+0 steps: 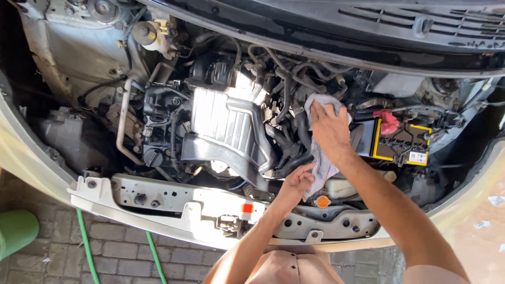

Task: Cleaning various components and surfaces of a car engine bay using a cloth.

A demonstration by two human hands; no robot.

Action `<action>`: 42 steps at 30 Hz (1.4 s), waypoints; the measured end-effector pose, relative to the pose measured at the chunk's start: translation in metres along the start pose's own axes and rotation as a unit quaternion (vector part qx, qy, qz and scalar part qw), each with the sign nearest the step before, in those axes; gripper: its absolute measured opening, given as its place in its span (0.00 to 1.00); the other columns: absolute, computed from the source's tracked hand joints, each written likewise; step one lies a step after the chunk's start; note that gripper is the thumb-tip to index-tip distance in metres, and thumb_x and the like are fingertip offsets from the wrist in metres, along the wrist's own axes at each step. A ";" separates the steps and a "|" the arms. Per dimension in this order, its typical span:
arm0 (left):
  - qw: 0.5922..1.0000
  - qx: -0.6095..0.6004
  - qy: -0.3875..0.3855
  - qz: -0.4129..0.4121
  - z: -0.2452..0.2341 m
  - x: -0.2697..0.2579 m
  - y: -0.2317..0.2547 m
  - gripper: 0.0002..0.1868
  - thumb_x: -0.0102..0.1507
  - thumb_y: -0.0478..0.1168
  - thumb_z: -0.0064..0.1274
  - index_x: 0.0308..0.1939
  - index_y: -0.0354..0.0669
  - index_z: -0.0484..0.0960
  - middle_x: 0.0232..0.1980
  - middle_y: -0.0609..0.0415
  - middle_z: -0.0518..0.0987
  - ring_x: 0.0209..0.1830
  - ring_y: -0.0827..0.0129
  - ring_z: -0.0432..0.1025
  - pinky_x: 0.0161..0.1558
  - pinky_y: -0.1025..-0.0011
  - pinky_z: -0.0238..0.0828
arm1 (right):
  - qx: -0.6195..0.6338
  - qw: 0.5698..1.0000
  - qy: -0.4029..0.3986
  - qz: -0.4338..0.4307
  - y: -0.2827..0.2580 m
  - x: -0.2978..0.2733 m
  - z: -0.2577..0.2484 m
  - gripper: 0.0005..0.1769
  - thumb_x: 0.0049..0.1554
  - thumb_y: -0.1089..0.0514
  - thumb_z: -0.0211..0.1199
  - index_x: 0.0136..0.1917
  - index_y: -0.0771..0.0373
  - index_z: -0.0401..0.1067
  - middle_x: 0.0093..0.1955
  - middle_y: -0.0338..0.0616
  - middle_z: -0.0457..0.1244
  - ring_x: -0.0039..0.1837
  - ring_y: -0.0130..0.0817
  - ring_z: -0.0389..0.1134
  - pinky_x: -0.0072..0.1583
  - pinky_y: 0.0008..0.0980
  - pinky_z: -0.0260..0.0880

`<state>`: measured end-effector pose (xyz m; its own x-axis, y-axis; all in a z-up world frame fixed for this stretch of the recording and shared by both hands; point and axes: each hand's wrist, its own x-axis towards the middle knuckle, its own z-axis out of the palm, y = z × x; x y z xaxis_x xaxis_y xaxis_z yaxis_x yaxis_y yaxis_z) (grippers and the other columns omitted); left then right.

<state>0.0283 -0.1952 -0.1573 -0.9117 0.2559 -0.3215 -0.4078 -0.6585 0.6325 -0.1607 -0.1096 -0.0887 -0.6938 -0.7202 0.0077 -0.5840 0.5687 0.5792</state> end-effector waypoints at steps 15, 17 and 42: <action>1.000 0.003 -0.020 0.016 0.004 0.002 -0.018 0.24 0.69 0.32 0.45 0.71 0.36 0.70 0.45 0.62 0.73 0.44 0.79 0.65 0.52 0.80 0.63 | 0.011 0.996 -0.080 -0.036 -0.001 -0.002 -0.010 0.18 0.55 0.54 0.56 0.55 0.55 0.80 0.62 0.32 0.68 0.64 0.35 0.60 0.63 0.46 0.54; 0.999 0.015 -0.023 0.019 0.005 0.005 -0.008 0.23 0.70 0.33 0.46 0.71 0.37 0.69 0.45 0.63 0.72 0.44 0.80 0.65 0.52 0.80 0.63 | 0.005 0.987 -0.150 -0.051 0.004 0.006 -0.016 0.16 0.58 0.55 0.55 0.55 0.55 0.80 0.63 0.33 0.68 0.68 0.36 0.60 0.66 0.47 0.53; 0.997 -0.059 0.020 0.046 0.016 0.003 0.009 0.16 0.69 0.31 0.45 0.61 0.33 0.77 0.48 0.60 0.79 0.46 0.80 0.71 0.50 0.79 0.66 | 0.747 0.399 0.211 0.487 0.092 -0.114 0.099 0.29 0.49 0.71 0.55 0.63 0.62 0.75 0.60 0.44 0.67 0.60 0.41 0.68 0.63 0.41 0.67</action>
<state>0.0214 -0.1889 -0.1417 -0.9415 0.1637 -0.2945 -0.3112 -0.7578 0.5736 -0.1766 0.0642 -0.1169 -0.9498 0.3096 -0.0451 0.0586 0.0343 -0.9977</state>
